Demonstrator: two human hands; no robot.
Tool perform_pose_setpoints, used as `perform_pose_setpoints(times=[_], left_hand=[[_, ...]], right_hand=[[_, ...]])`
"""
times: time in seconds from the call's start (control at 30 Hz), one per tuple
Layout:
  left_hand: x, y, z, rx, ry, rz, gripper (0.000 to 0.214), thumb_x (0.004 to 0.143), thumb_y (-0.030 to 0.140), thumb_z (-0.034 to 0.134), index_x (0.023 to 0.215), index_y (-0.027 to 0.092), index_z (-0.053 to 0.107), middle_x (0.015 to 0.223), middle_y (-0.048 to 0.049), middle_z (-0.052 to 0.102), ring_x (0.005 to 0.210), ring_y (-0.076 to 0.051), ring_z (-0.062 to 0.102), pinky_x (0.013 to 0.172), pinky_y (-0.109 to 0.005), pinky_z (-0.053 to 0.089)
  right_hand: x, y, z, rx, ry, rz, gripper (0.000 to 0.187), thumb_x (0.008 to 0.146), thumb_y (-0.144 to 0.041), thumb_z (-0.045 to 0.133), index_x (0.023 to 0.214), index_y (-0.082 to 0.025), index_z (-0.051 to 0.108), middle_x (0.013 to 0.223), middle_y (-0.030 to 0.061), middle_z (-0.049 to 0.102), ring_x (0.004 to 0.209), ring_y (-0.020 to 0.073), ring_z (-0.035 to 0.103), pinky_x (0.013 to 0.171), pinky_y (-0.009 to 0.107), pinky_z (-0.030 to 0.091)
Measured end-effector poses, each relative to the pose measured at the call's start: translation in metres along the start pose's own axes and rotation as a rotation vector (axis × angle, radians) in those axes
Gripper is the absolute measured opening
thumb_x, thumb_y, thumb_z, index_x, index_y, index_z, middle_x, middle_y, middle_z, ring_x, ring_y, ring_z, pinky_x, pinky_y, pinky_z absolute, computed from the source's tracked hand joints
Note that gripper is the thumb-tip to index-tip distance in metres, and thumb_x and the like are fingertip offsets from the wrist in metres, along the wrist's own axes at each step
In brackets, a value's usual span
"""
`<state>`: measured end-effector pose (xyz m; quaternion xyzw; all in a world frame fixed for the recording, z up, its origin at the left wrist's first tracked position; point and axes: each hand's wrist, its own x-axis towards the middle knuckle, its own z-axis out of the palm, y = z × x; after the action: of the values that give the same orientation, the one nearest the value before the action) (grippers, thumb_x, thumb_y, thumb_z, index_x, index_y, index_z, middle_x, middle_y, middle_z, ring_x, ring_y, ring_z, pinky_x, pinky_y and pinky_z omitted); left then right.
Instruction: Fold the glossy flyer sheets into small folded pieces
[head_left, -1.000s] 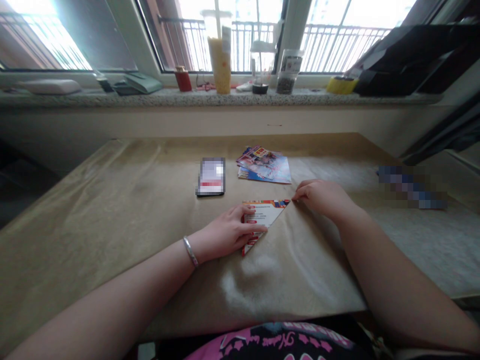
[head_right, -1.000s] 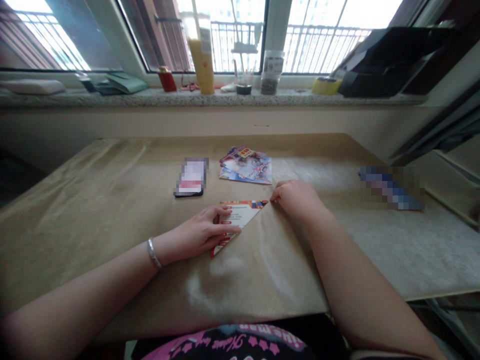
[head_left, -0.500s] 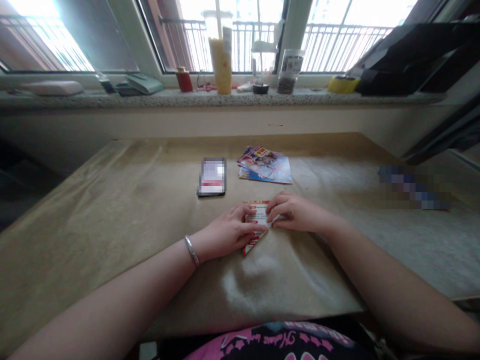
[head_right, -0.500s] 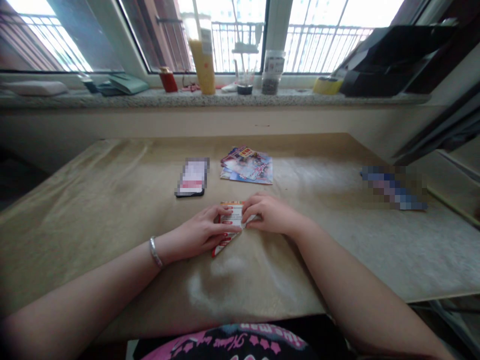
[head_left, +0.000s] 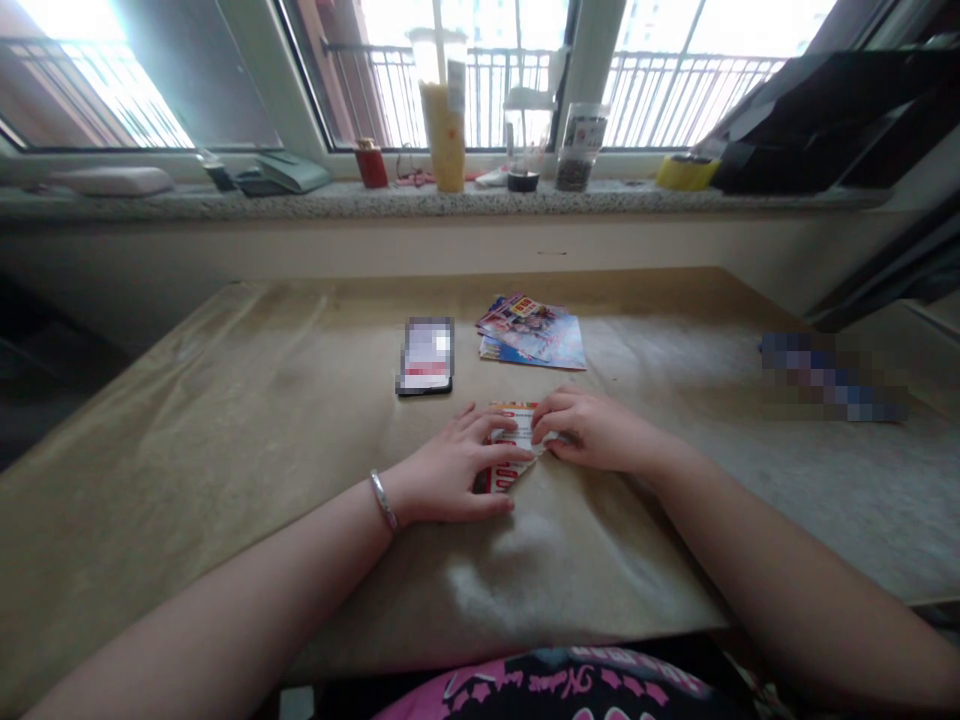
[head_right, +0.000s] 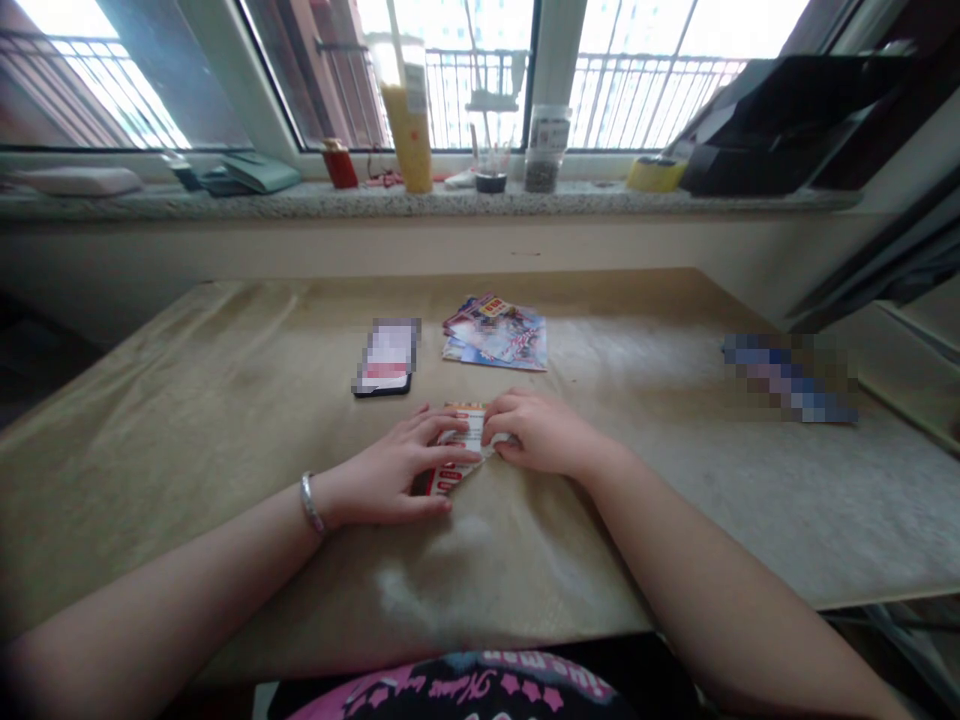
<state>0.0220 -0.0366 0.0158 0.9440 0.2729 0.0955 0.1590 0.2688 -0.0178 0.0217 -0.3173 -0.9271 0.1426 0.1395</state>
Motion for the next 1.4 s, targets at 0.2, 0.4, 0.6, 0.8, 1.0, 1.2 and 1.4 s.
perform_pose_setpoints(times=[0.2,0.4,0.6,0.8,1.0,1.2,1.4], left_hand=[[-0.002,-0.005,-0.003,0.099,0.058,0.061,0.044,0.079,0.018,0.058,0.121,0.031,0.058,0.129,0.0000,0.055,0.133,-0.027,0.035,0.115,-0.055,0.015],[-0.002,-0.016,-0.007,0.225,0.126,0.060,0.038,0.085,0.013,0.048,0.117,0.028,0.060,0.123,0.0008,0.061,0.127,-0.024,0.042,0.112,-0.051,0.023],[0.002,-0.021,-0.006,0.288,0.166,0.049,0.031,0.089,0.017,0.046,0.114,0.026,0.062,0.121,-0.0025,0.062,0.118,-0.020,0.049,0.109,-0.047,0.029],[0.006,-0.020,-0.002,0.349,0.149,0.040,0.032,0.090,0.020,0.047,0.118,0.027,0.059,0.120,-0.0041,0.058,0.110,-0.021,0.050,0.104,-0.043,0.034],[0.009,-0.019,-0.007,0.359,0.123,0.065,0.028,0.092,0.025,0.046,0.116,0.024,0.060,0.114,-0.0062,0.059,0.105,-0.023,0.049,0.094,-0.041,0.041],[0.007,-0.023,-0.007,0.329,0.108,0.073,0.028,0.092,0.026,0.046,0.117,0.023,0.059,0.118,-0.0062,0.058,0.108,-0.023,0.049,0.095,-0.040,0.041],[0.003,-0.027,-0.008,0.323,0.083,0.078,0.027,0.091,0.028,0.048,0.116,0.023,0.058,0.123,-0.0050,0.058,0.113,-0.023,0.049,0.104,-0.044,0.035]], right_hand=[[0.002,-0.005,0.002,-0.138,0.015,0.065,0.023,0.078,-0.020,0.061,0.099,-0.023,0.070,0.102,0.0059,0.066,0.095,0.0216,0.058,0.083,0.034,0.046],[0.008,-0.014,0.009,-0.227,0.063,0.173,0.022,0.083,-0.026,0.058,0.102,-0.022,0.070,0.102,0.0075,0.066,0.095,0.0226,0.058,0.080,0.034,0.046],[0.016,-0.012,0.020,-0.267,0.143,0.196,0.023,0.085,-0.026,0.054,0.101,-0.020,0.070,0.101,0.0080,0.066,0.095,0.0232,0.057,0.082,0.035,0.045],[0.017,-0.006,0.027,-0.230,0.208,0.140,0.021,0.084,-0.022,0.055,0.099,-0.021,0.070,0.101,0.0074,0.066,0.097,0.0230,0.055,0.085,0.036,0.046],[0.018,0.000,0.030,-0.145,0.257,0.053,0.021,0.081,-0.015,0.056,0.095,-0.021,0.071,0.100,0.0056,0.068,0.095,0.0213,0.056,0.087,0.035,0.047],[0.018,0.003,0.030,-0.155,0.256,0.023,0.021,0.081,-0.015,0.057,0.093,-0.023,0.071,0.098,0.0050,0.069,0.092,0.0207,0.058,0.083,0.035,0.047],[0.018,0.004,0.031,-0.159,0.266,0.011,0.020,0.082,-0.016,0.057,0.093,-0.023,0.072,0.098,0.0049,0.069,0.091,0.0205,0.058,0.082,0.035,0.047]])
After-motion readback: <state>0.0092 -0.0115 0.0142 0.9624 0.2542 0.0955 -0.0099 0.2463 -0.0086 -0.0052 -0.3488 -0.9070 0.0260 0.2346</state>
